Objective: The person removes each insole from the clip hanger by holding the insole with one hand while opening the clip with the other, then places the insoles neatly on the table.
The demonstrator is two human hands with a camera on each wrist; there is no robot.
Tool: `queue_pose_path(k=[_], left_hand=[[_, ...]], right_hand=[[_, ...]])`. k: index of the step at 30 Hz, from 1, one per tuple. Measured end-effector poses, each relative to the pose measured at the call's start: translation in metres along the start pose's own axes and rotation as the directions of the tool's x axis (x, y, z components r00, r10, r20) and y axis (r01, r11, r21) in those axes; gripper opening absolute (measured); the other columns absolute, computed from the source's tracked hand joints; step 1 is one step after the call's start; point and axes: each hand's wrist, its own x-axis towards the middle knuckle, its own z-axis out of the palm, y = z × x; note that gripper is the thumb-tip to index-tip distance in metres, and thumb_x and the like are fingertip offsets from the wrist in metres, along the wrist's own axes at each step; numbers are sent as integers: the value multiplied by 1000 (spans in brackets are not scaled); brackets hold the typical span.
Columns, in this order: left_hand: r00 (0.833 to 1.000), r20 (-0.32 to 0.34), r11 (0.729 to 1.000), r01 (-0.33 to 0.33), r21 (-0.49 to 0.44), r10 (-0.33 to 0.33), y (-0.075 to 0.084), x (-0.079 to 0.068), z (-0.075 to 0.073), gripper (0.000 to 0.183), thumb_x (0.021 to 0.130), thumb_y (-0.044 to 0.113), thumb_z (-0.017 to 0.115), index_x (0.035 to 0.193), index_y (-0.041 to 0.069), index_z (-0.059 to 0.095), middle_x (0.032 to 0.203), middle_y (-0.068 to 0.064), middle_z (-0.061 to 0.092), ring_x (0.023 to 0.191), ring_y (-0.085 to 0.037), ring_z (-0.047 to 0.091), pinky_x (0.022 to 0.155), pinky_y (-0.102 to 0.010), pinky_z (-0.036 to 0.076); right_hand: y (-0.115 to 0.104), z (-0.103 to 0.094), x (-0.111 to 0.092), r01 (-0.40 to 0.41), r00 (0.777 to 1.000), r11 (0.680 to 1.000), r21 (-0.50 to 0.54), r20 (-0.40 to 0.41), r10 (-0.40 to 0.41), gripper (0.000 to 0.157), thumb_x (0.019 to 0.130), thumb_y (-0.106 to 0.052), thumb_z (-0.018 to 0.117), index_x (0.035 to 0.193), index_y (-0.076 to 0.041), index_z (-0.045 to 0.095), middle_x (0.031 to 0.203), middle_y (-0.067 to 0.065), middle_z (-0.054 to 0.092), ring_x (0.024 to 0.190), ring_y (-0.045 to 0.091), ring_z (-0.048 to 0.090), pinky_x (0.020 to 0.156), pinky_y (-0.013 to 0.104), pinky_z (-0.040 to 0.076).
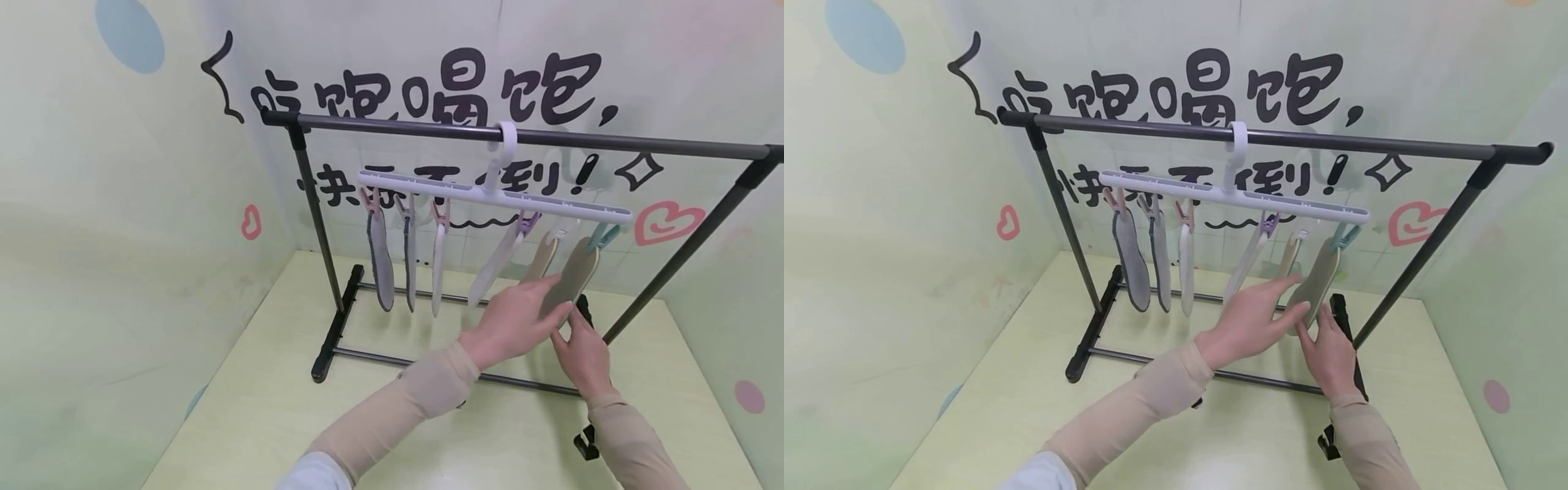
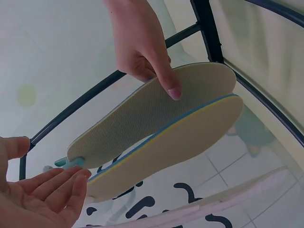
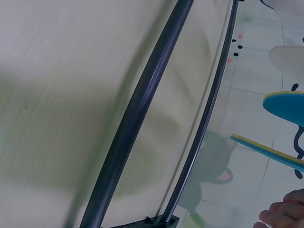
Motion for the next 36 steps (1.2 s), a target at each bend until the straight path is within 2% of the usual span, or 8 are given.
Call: queue_pose_path(k=[5,9,14,19,23,27,31,36], left_hand=[[1000,20,1000,-1,24,1,8,11,6,55,106,46,38,151,16,41,148,6,51,126,-9,58,94,-20,50],[1000,16,1000,-6,3,6,13,22,9,56,106,45,38,151,13,39,147,4,52,127,-9,57,100,-21,47],[1000,7,1000,-5,0,5,18,35,12,57,105,44,40,151,10,38,148,2,52,124,-10,59,96,-19,49],[999,40,999,30,-30,-29,23,44,13,60,105,46,39,153,11,32,149,5,49,121,-8,60,98,-16,47],[999,23,996,41,-74,-39,27,52,13,59,105,44,40,153,10,29,147,2,50,121,-9,60,101,-16,45],[997,-58,997,39,-69,-43,29,61,13,53,105,39,44,146,7,35,125,0,62,109,-10,65,94,-17,48],[994,-110,998,21,-57,-27,29,70,13,40,104,36,46,132,7,43,95,3,60,88,-8,63,80,-16,50],[992,-120,999,25,-44,-31,28,80,14,36,105,34,47,129,7,46,89,4,58,81,-6,60,74,-15,49]], right_hand=[[3,1,0,6,1000,1000,8,12,-6,45,91,-7,60,131,13,51,129,38,54,80,54,63,73,64,49],[3,2,2,8,1000,999,33,4,-8,32,92,-8,59,116,13,59,104,33,66,74,47,64,69,61,49],[1,4,3,9,1000,999,53,7,-9,20,94,-10,56,102,7,65,76,22,65,61,33,58,62,55,47],[2,6,4,33,999,998,49,4,-33,18,96,-8,56,101,5,66,68,15,61,56,23,49,56,47,44],[3,8,5,59,998,997,44,-24,-58,14,95,-6,58,98,5,66,71,18,63,55,26,51,56,48,44],[4,10,6,68,996,996,57,-57,-65,12,93,-5,60,97,5,65,78,23,66,62,37,60,61,56,46],[6,13,6,66,993,996,57,-100,-60,10,91,-3,61,82,0,59,69,16,61,57,33,56,59,52,44],[7,14,5,68,991,996,52,-120,-61,21,94,-8,62,75,-2,55,64,14,58,53,30,52,56,50,43]])
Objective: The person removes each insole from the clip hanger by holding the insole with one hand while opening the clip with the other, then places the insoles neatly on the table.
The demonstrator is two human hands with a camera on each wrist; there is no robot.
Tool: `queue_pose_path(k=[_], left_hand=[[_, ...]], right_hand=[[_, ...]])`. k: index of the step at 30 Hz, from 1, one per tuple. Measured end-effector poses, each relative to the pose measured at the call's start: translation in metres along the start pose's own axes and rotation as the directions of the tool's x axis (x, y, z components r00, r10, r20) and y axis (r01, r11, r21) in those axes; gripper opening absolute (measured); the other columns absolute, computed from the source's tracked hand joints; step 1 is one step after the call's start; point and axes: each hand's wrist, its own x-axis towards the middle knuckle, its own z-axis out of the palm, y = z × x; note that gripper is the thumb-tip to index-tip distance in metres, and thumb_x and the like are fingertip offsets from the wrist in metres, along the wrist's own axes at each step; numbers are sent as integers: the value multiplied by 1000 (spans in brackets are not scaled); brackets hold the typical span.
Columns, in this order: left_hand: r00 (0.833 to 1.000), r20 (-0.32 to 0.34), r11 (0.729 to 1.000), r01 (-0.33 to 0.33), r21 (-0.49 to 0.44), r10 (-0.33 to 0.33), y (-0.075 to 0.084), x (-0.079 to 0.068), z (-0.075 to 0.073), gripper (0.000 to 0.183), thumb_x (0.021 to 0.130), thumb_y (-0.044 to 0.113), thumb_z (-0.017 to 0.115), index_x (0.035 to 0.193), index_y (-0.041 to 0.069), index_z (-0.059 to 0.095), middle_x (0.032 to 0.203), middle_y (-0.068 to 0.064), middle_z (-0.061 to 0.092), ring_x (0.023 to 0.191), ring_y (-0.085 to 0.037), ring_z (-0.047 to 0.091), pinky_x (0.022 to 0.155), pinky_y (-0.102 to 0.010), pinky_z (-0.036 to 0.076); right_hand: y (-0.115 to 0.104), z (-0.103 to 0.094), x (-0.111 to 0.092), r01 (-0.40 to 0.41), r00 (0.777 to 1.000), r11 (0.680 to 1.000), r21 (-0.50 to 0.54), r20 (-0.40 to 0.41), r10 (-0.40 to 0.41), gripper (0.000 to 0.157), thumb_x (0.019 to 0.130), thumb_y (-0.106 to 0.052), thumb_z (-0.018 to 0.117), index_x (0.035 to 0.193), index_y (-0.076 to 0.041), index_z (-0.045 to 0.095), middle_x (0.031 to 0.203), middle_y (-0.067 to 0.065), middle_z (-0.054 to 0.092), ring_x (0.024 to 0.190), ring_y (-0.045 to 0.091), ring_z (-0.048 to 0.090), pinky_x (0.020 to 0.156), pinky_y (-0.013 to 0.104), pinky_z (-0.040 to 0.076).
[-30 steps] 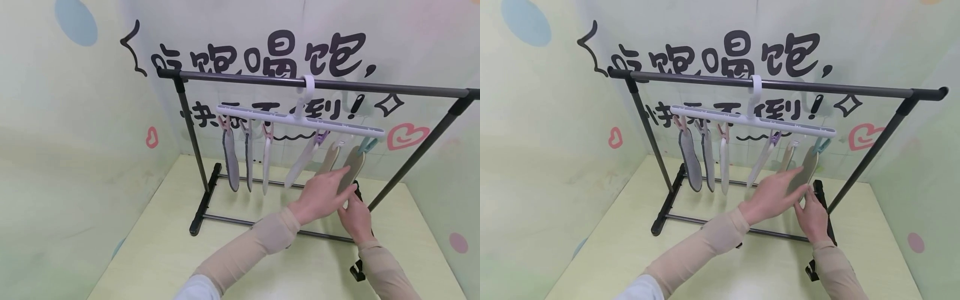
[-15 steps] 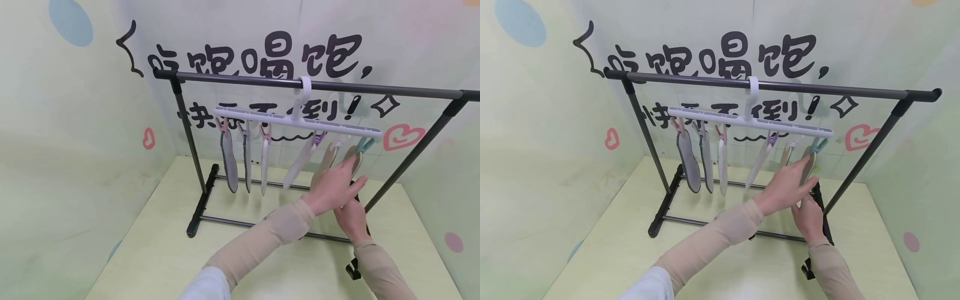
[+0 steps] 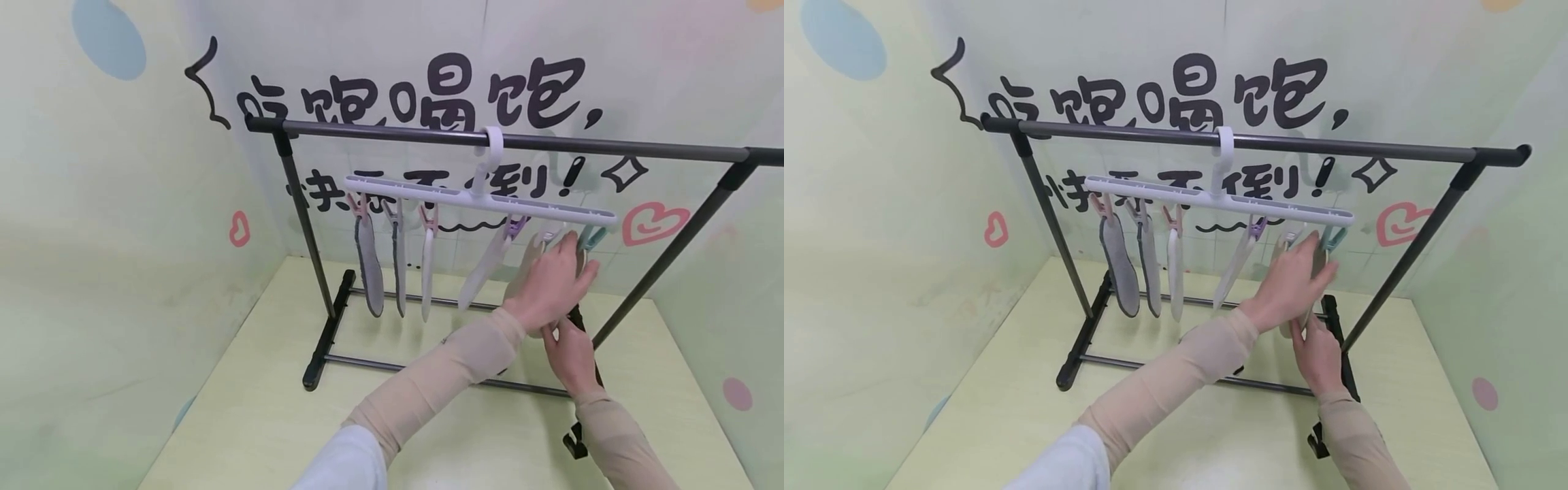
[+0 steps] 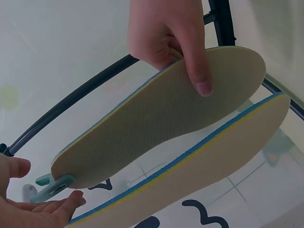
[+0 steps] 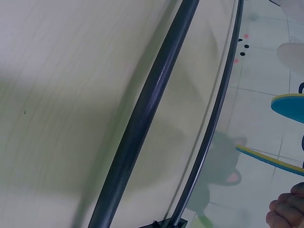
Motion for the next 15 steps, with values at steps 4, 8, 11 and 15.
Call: queue_pose_path(k=[4,8,11,15], left_hand=[[999,15,999,37,-24,-36,0,6,1,42,105,35,46,137,8,45,87,6,60,83,-5,60,79,-14,49],[999,21,997,37,-63,-36,1,10,3,45,105,33,46,142,7,42,81,8,57,78,-3,59,75,-13,47],[1000,5,998,27,-59,-27,1,14,5,43,105,31,47,141,7,43,81,8,57,74,-3,57,69,-12,45],[999,2,999,46,-23,-46,3,22,9,42,105,32,48,140,10,45,92,7,62,79,-3,58,70,-12,46]], right_hand=[[1,1,-1,-8,1000,1000,15,5,8,20,97,-14,61,83,1,61,75,21,67,63,40,62,62,57,47],[3,1,-3,-3,1000,1000,26,0,3,21,98,-14,59,83,1,61,77,23,68,66,43,64,63,58,47],[4,2,-4,2,1000,999,41,-7,-2,21,99,-14,57,85,2,62,78,23,69,67,44,65,63,59,47],[5,0,-5,4,1000,998,55,-5,-4,22,100,-15,56,92,4,65,85,25,71,73,46,67,66,59,49]])
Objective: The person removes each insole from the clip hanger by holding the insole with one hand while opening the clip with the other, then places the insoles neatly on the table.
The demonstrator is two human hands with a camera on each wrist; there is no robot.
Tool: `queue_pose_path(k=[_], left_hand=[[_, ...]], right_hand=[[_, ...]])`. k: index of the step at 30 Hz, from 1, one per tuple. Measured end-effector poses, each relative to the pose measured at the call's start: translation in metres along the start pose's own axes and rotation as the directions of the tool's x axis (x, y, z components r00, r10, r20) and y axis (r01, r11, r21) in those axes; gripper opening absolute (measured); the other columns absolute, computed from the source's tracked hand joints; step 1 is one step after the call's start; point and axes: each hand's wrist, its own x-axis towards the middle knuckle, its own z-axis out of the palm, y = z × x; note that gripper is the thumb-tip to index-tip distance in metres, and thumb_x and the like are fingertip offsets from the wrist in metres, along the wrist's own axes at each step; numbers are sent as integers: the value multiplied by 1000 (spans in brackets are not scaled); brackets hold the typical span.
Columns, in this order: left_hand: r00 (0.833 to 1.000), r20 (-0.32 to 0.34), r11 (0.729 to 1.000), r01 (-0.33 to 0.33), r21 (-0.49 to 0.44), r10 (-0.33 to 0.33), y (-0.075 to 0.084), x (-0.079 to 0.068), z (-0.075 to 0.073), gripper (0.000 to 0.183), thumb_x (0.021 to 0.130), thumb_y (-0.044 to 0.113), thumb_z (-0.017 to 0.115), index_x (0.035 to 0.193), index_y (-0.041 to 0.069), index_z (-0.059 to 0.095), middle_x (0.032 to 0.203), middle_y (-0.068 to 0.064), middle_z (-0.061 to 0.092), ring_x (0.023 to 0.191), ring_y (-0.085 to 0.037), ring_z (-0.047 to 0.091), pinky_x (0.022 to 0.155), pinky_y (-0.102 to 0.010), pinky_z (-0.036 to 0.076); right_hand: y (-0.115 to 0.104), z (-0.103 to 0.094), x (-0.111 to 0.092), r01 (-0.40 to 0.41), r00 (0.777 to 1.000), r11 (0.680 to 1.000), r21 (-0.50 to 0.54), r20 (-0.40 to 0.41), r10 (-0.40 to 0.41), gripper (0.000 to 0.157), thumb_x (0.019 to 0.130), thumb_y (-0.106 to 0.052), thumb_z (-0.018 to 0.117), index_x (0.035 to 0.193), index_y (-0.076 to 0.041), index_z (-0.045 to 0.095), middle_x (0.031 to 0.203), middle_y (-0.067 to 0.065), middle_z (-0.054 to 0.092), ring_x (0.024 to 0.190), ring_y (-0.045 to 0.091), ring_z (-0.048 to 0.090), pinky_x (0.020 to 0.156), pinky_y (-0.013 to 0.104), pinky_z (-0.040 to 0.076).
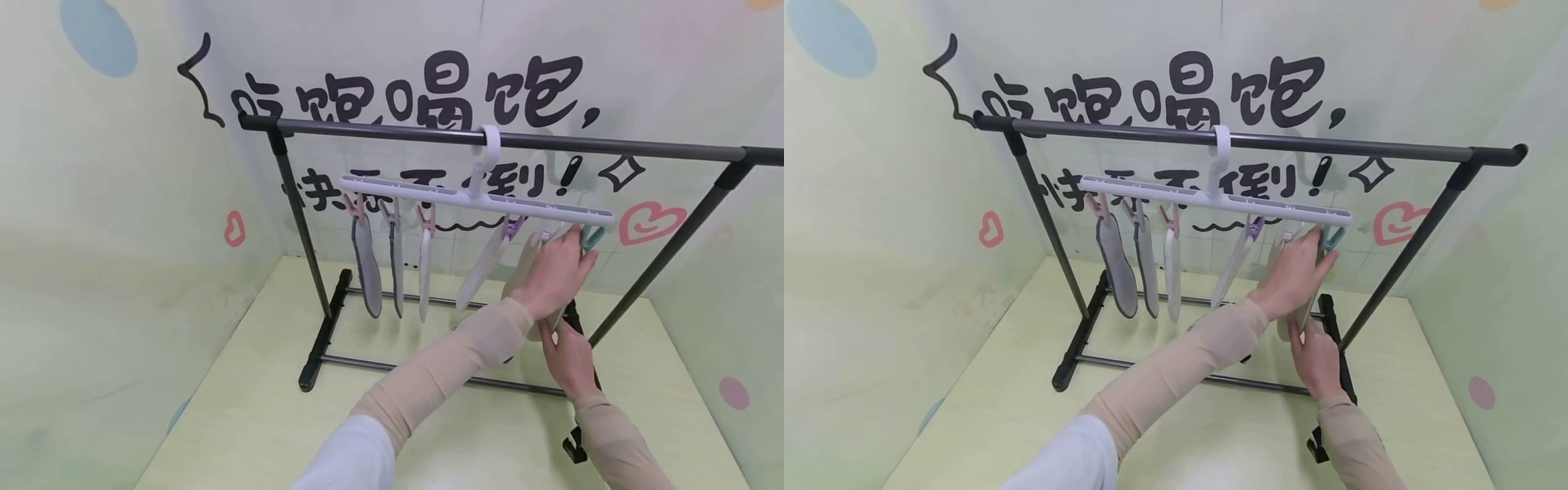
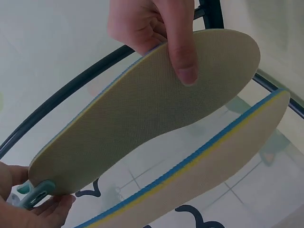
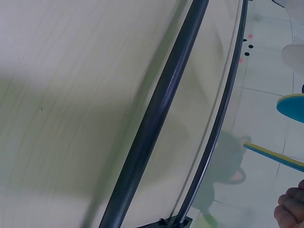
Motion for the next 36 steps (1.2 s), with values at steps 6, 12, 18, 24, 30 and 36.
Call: queue_pose_path(k=[6,12,18,24,30,36], left_hand=[[999,-3,998,35,56,-35,7,6,2,35,103,40,50,130,18,51,90,9,61,77,-2,55,67,-13,44],[999,-21,990,46,136,-44,10,6,3,33,102,50,47,114,21,55,76,10,59,73,-4,59,66,-18,47],[997,-35,980,70,186,-65,8,6,0,33,104,48,42,114,21,56,74,9,61,77,-6,62,69,-20,51],[999,-21,980,35,196,-32,6,3,2,28,105,43,41,111,17,51,61,10,53,61,-6,54,56,-20,44],[999,-43,985,16,175,-9,4,3,3,25,105,40,43,108,16,51,59,10,51,61,-7,54,57,-20,45],[999,-31,991,-13,133,17,1,3,-1,25,106,37,42,111,15,52,60,8,50,59,-7,53,55,-18,41]], right_hand=[[2,-4,-2,13,999,1000,-3,-29,-14,17,98,-11,57,91,3,64,82,23,70,72,45,66,65,59,49],[3,-3,-6,28,999,999,-15,-45,-29,17,96,-9,58,82,0,60,75,20,67,66,43,64,61,57,47],[2,-2,-6,40,998,999,-10,-51,-41,17,97,-10,58,85,1,61,77,22,68,64,42,64,60,58,47],[3,1,-13,31,997,999,-12,-71,-31,17,97,-10,59,85,2,61,75,22,67,64,44,64,59,58,46],[2,4,-16,20,997,1000,-16,-71,-21,18,98,-11,58,85,2,59,73,24,66,62,46,62,58,59,45],[-1,6,-17,-14,998,1000,-19,-65,13,22,99,-13,55,84,3,59,70,25,64,59,46,59,56,60,42]])
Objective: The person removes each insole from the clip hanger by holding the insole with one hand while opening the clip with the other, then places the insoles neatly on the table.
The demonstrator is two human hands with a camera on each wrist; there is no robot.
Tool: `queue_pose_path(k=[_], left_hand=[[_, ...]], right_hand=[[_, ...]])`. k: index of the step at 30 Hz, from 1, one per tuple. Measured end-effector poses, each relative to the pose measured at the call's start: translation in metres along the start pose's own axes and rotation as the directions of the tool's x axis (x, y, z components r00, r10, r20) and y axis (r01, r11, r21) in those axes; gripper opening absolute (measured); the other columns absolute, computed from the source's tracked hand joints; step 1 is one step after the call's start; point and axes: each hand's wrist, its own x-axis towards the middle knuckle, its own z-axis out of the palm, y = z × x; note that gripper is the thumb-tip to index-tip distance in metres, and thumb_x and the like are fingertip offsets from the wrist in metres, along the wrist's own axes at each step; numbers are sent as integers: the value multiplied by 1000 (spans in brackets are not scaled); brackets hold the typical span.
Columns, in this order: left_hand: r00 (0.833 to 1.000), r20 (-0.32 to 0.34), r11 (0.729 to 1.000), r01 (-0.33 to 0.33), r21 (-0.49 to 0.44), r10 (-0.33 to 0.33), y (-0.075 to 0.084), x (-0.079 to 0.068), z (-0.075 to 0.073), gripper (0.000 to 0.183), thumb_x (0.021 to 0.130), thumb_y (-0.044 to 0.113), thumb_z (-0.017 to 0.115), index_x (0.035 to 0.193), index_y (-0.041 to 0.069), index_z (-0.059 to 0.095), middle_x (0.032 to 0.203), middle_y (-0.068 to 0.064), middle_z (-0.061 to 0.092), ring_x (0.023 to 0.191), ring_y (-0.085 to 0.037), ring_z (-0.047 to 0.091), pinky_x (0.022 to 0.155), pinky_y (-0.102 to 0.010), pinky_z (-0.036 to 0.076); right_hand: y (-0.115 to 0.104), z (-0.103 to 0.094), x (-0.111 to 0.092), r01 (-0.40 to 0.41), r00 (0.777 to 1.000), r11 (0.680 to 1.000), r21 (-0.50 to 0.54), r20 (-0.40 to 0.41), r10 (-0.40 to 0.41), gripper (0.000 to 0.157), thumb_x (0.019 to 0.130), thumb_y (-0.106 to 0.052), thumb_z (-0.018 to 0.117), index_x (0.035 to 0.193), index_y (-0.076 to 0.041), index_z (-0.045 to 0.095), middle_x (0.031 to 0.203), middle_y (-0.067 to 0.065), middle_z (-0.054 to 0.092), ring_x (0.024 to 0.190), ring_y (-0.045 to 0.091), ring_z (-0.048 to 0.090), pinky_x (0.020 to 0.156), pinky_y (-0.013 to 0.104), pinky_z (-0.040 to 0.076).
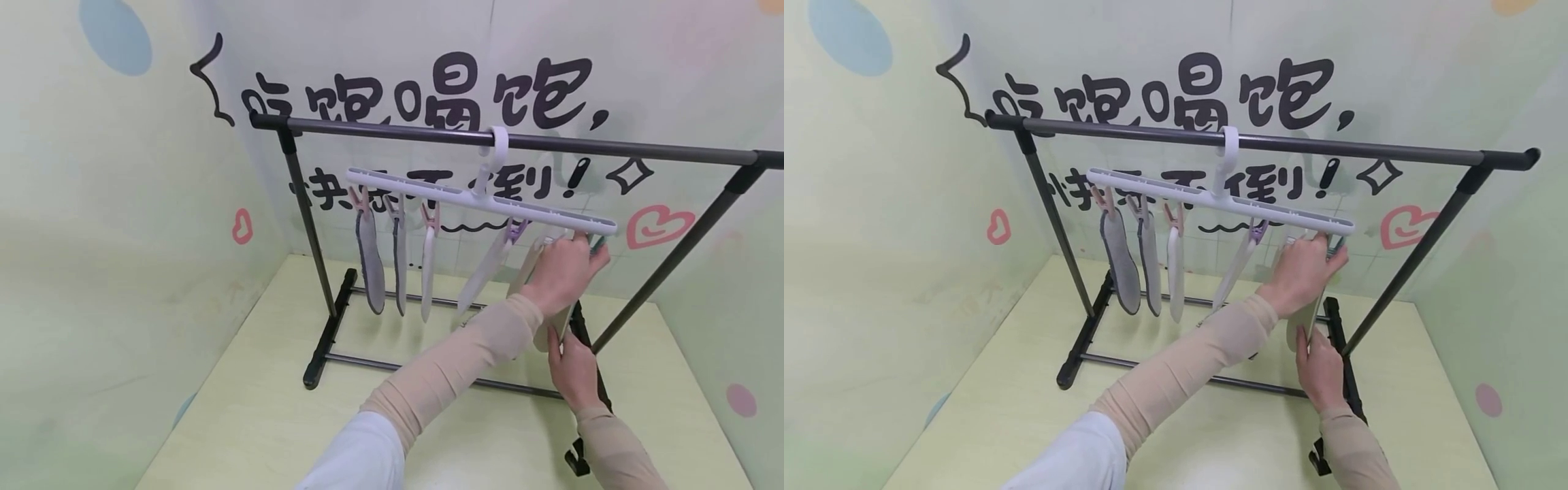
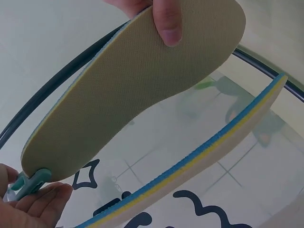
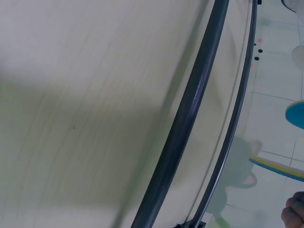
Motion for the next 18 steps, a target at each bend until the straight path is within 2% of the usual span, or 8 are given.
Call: queue_pose_path(k=[10,15,18], left_hand=[[999,3,999,-33,-10,33,2,-1,-1,23,107,36,40,107,17,54,60,8,50,58,-6,51,54,-18,38],[998,-25,999,-49,19,50,2,0,-1,24,106,36,42,107,16,55,59,8,51,58,-6,53,56,-19,42],[999,-17,999,-51,18,51,3,0,-2,24,105,39,43,104,18,55,59,8,50,58,-5,52,56,-18,41]], right_hand=[[3,1,-16,-9,1000,1000,11,-28,10,24,98,-11,56,85,8,63,66,25,63,52,43,56,51,58,40],[6,-1,-26,-21,999,1000,11,-31,22,25,98,-10,56,84,10,64,59,21,61,47,35,52,47,49,37],[9,-3,-30,-33,999,999,5,-25,33,26,98,-9,56,84,11,64,58,20,61,46,30,51,45,43,36]])
